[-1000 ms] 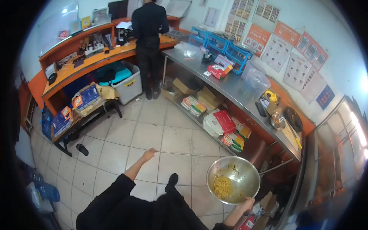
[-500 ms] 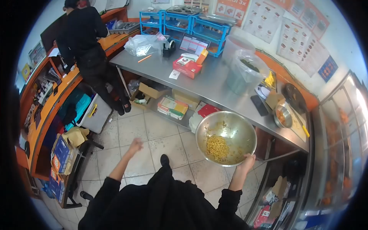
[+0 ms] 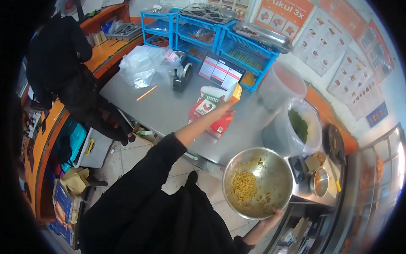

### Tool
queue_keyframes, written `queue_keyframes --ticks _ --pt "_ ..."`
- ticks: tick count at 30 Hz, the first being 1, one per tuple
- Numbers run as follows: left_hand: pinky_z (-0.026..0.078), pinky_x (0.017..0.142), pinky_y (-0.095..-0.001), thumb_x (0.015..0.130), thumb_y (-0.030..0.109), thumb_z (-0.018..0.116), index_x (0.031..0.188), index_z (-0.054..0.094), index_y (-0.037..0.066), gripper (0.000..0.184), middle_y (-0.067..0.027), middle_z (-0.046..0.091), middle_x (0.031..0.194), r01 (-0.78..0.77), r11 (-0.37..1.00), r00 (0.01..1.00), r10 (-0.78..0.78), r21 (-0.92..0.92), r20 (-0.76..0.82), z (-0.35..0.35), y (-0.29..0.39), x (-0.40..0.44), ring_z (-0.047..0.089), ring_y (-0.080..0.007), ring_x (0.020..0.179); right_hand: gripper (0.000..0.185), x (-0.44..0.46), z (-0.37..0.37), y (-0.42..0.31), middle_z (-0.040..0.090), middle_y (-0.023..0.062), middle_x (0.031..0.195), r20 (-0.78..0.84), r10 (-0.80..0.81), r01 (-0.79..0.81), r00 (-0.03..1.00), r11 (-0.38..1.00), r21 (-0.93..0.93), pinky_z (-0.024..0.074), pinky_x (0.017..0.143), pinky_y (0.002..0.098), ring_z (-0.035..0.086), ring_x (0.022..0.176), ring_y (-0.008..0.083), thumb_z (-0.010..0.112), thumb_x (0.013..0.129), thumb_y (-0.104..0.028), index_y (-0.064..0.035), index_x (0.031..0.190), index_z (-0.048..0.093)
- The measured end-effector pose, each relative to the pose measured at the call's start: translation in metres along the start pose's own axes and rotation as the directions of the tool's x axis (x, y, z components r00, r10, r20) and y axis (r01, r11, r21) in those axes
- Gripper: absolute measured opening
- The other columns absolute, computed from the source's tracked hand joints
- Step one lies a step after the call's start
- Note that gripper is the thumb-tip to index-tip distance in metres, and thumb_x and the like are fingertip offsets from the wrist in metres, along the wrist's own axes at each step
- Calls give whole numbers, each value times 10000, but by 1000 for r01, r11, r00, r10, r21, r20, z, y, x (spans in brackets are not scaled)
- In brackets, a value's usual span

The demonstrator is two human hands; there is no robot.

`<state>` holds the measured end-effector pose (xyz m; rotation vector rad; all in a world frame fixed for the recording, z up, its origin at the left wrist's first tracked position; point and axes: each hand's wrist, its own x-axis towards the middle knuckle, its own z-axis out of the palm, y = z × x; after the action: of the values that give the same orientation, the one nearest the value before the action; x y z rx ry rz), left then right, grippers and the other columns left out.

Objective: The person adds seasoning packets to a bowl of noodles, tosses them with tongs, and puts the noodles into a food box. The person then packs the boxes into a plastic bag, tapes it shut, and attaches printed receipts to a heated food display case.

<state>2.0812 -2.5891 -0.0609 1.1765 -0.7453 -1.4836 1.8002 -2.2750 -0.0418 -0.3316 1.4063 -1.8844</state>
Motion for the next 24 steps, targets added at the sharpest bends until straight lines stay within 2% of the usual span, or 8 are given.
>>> queue_keyframes --ticks 6,8,10,12,16,18,19,24 --pt "434 616 -359 735 313 467 1102 341 49 470 -189 469 956 -8 923 982 81 386 -173 14 -45 70 554 -257 687 346 -8 65 9 463 68 849 -91 29 -24 995 998 52 391 744 333 456 819 215 417 506 -13 -27 851 424" --pt "421 481 -316 737 241 495 926 468 15 297 -123 547 748 -262 755 934 356 602 -40 13 -67 67 540 -211 571 333 -13 69 8 467 70 839 -127 33 -27 991 998 51 386 749 337 452 828 221 420 493 -18 -27 825 440" --pt "399 498 -344 754 232 461 856 472 27 230 -114 527 636 -509 688 843 520 517 138 16 -45 11 523 -236 557 329 -8 58 11 459 84 850 -179 35 -41 983 999 -28 389 756 354 450 843 225 411 491 -25 -32 820 431" --pt "402 561 -377 738 185 467 822 467 30 176 -123 518 705 -559 626 829 427 544 361 5 -26 -28 509 -317 658 326 -12 63 10 452 97 862 -229 37 -58 973 995 -87 393 763 370 449 858 230 402 490 -32 -37 815 421" --pt "403 582 -345 724 180 499 775 468 41 151 -116 495 843 -689 478 724 437 544 534 -32 8 -52 500 -285 667 415 -41 68 -3 467 103 903 -276 24 -32 961 999 -22 388 759 351 444 870 232 434 504 -80 -24 915 446" --pt "393 641 -331 705 182 531 742 480 44 151 -123 422 969 -862 227 501 526 454 688 -60 26 -50 471 -257 718 406 -50 66 -9 465 87 917 -366 -89 51 926 992 -112 366 773 362 443 855 243 439 490 -69 -39 894 460" --pt "382 673 -347 664 155 571 669 493 33 145 -130 380 1026 -866 173 488 495 469 719 -74 29 -51 437 -248 831 399 -56 71 -16 461 90 926 -373 -143 76 917 979 -189 366 771 362 442 863 241 431 517 -73 -41 914 448" --pt "367 729 -352 632 117 591 674 483 34 142 -123 365 1030 -880 205 473 446 428 760 -132 9 -63 425 -256 817 381 -71 154 -32 435 119 976 -273 -342 269 899 924 -273 368 764 375 438 912 253 400 639 -110 -28 1010 395"
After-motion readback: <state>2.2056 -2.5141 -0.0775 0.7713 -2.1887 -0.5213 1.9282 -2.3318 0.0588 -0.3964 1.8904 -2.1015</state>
